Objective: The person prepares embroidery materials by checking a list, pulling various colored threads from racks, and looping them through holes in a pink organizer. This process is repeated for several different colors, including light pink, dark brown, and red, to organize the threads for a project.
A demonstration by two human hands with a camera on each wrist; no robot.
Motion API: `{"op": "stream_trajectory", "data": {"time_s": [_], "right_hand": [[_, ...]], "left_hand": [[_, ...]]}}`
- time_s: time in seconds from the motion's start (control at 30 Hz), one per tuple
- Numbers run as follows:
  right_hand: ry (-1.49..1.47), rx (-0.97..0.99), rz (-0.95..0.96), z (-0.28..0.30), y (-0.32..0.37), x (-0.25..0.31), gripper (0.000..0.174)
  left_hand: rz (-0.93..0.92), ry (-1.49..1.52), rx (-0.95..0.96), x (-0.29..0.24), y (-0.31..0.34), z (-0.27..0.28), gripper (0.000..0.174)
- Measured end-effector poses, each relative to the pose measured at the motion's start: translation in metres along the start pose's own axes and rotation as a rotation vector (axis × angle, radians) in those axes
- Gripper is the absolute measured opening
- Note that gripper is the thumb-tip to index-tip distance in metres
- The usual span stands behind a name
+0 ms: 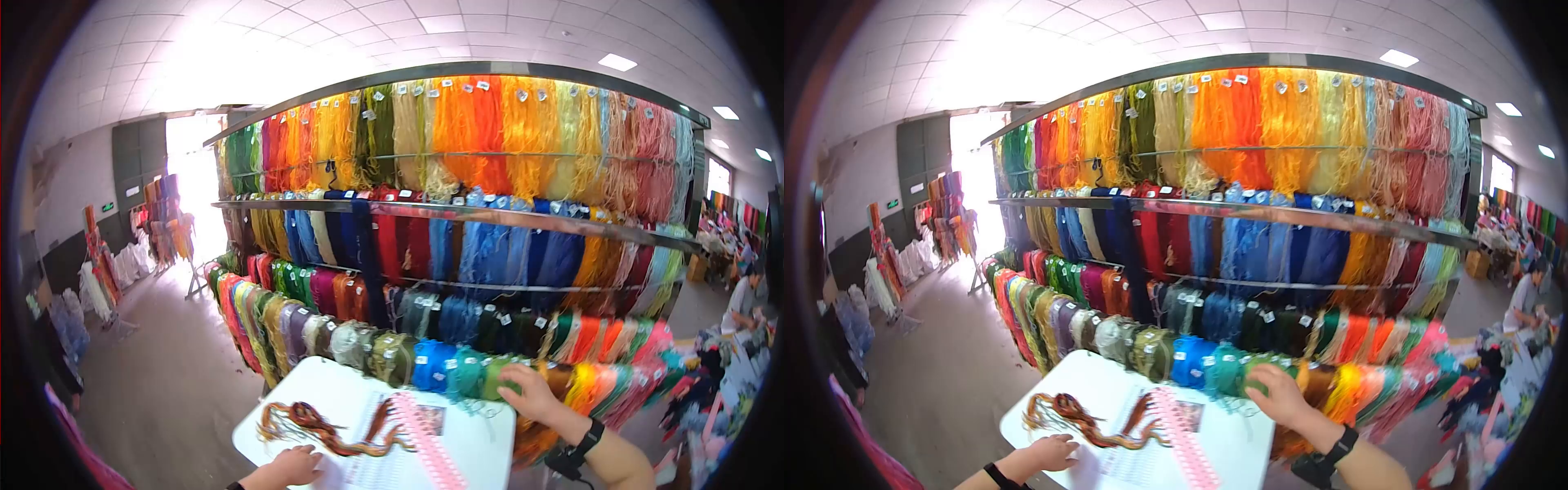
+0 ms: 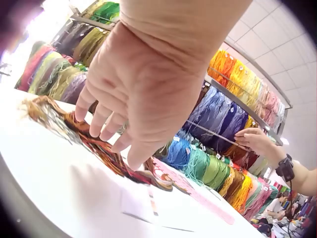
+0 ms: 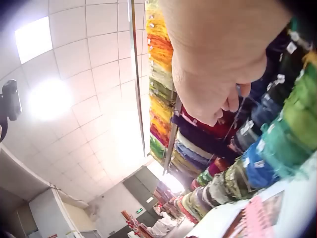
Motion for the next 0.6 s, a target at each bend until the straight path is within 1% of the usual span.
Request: {"op": "stream_trajectory", "data": {"time_s": [0.03,0.07,0.1,0.17,0.2,0.23,0.27,0.3,0.33,0.37,0.4,0.43,0.5,0.53,0.57,0.6], "right_hand": [[-0.046,0.018,0.007,-0.017,-0.016,0.025,0.021],[-0.079,0.082,-0.017,-0.035,-0.033,0.050,0.019],[-0.090,0.150,-0.080,-0.056,-0.049,0.068,0.017],[-0.162,0.083,0.078,-0.094,-0.081,0.096,0.016],[-0.160,0.093,0.024,-0.106,-0.097,0.108,0.015],[-0.171,0.106,-0.042,-0.112,-0.112,0.121,0.014],[-0.142,0.074,0.002,-0.121,-0.128,0.123,0.013],[-0.146,0.064,-0.046,-0.125,-0.145,0.124,0.012],[-0.131,0.025,-0.037,-0.122,-0.163,0.131,0.012],[-0.075,0.000,-0.044,-0.117,-0.183,0.134,0.013],[-0.024,-0.057,-0.012,-0.107,-0.206,0.139,0.013],[-0.106,-0.112,-0.016,-0.098,-0.232,0.137,0.014],[-0.071,-0.235,0.052,-0.073,-0.283,0.139,0.013],[-0.004,-0.306,0.081,-0.061,-0.309,0.135,0.012],[-0.132,-0.307,-0.031,-0.054,-0.335,0.124,0.013],[-0.151,-0.336,-0.011,-0.049,-0.363,0.110,0.014]], "left_hand": [[-0.078,0.005,-0.065,0.020,0.008,0.000,0.046],[-0.099,0.067,-0.100,0.035,0.020,0.012,0.044],[-0.126,0.141,-0.135,0.047,0.034,0.025,0.042],[-0.169,0.166,-0.179,0.079,0.054,0.038,0.040],[-0.186,0.178,-0.200,0.094,0.061,0.045,0.039],[-0.168,0.193,-0.166,0.105,0.068,0.056,0.039],[-0.146,0.204,-0.127,0.111,0.073,0.070,0.039],[-0.124,0.213,-0.094,0.122,0.075,0.077,0.038],[-0.142,0.211,-0.127,0.136,0.072,0.078,0.037],[-0.184,0.205,-0.137,0.152,0.066,0.071,0.037],[-0.227,0.201,-0.152,0.168,0.057,0.060,0.038],[-0.265,0.201,-0.173,0.177,0.046,0.056,0.039],[-0.222,0.360,-0.176,0.173,0.045,0.066,0.026],[-0.192,0.436,-0.175,0.167,0.049,0.071,0.020],[-0.141,0.435,-0.143,0.163,0.050,0.074,0.018],[-0.188,0.453,-0.170,0.161,0.052,0.079,0.018]]}}
Point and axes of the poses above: each hand's wrist, its own y-axis away from the middle knuckle, its own z-axis out of the back of the hand, x = y × z, the point moved 5 cm from there along -y, towards the middle knuckle, and after that the axes turned 9 degrees about -z, right-handed, at the moved point
